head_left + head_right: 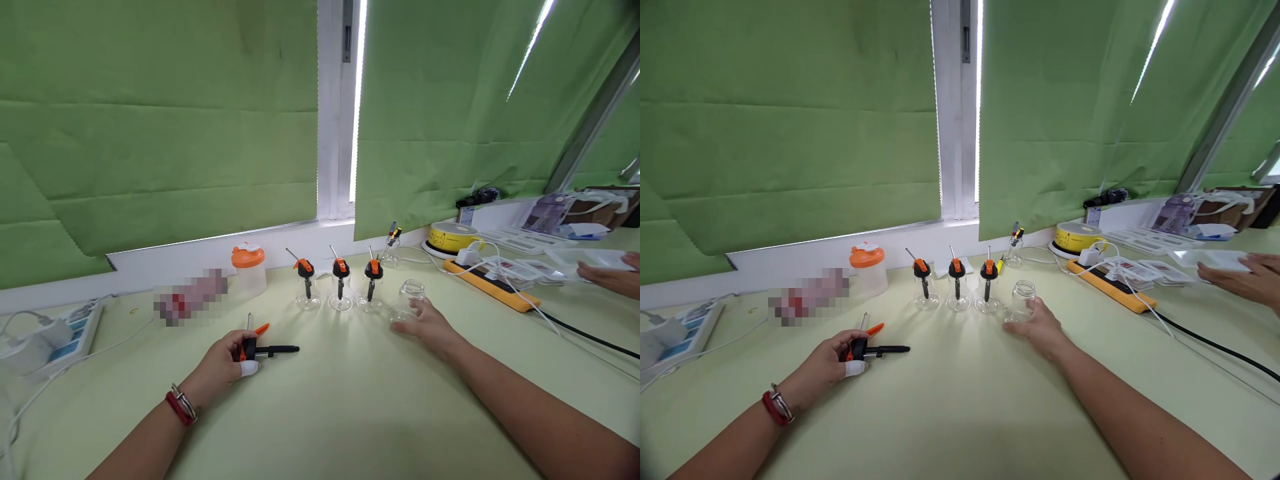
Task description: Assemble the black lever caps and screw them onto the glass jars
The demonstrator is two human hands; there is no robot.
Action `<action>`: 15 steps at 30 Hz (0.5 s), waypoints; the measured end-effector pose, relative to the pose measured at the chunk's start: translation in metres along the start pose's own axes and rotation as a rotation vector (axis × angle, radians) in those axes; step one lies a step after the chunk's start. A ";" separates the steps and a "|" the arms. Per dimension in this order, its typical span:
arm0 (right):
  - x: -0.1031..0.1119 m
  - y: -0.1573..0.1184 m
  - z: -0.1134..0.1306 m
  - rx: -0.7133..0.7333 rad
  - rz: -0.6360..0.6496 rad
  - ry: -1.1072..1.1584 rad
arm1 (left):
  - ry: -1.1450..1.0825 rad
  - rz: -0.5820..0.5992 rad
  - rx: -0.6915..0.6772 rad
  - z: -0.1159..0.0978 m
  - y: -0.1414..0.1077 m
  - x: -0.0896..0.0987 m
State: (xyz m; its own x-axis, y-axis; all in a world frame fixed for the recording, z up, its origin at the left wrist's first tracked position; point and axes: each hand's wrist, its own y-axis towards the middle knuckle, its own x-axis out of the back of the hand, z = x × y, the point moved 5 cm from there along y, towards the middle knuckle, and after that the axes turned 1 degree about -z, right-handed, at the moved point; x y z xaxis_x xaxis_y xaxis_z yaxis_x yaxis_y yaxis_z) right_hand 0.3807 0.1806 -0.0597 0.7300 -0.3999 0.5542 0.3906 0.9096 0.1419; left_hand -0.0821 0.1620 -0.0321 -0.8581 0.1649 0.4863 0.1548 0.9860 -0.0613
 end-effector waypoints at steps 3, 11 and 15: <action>-0.003 -0.012 0.003 -0.016 0.032 -0.013 | -0.054 -0.024 0.012 0.001 0.000 -0.002; -0.015 -0.063 0.042 0.363 0.005 -0.086 | -0.338 -0.129 -0.001 -0.008 -0.003 -0.009; -0.040 -0.082 0.070 0.659 0.155 -0.143 | -0.388 -0.127 -0.003 -0.010 -0.006 -0.016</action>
State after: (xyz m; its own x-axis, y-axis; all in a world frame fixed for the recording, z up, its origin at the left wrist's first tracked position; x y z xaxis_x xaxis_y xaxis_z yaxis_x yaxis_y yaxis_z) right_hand 0.2804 0.1299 -0.0361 0.6512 -0.2821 0.7045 -0.1676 0.8519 0.4961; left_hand -0.0645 0.1528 -0.0311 -0.9914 0.0387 0.1253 0.0366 0.9991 -0.0193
